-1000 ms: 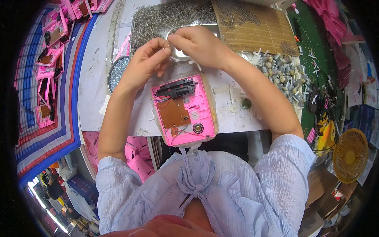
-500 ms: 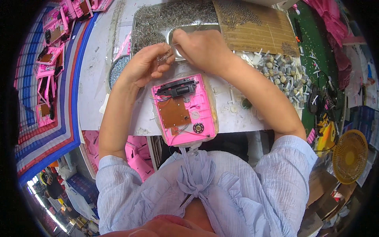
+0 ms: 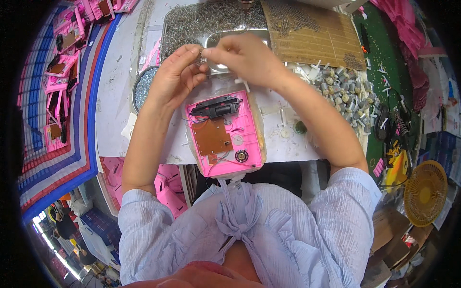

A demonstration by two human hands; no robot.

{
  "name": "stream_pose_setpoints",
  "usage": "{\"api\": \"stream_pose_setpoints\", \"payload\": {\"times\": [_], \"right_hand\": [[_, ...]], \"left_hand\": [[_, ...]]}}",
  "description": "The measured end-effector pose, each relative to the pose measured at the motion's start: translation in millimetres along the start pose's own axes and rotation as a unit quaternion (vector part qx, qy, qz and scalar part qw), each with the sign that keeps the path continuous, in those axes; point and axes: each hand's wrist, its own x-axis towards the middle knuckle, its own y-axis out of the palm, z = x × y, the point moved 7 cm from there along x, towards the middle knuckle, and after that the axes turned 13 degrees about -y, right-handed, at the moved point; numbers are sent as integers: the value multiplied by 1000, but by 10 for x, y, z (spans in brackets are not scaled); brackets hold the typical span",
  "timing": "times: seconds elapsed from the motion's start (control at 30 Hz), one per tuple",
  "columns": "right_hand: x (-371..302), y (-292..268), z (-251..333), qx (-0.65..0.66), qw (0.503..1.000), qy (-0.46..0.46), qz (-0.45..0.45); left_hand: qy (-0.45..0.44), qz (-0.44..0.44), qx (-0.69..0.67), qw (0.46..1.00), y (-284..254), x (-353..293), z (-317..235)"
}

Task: Soldering wires to a circuit board and using an electric screwdriver to assemble a pink electronic toy.

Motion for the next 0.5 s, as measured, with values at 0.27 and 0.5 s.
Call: {"api": "stream_pose_setpoints", "payload": {"times": [0.27,0.5], "right_hand": [[10,41,90,27,997,-67,-40],[59,226,208,-74,991,-116,-11]], "left_hand": [[2,-28,26,999,-61,-24,11],[21,3,-60,998,9,-11,27]]}}
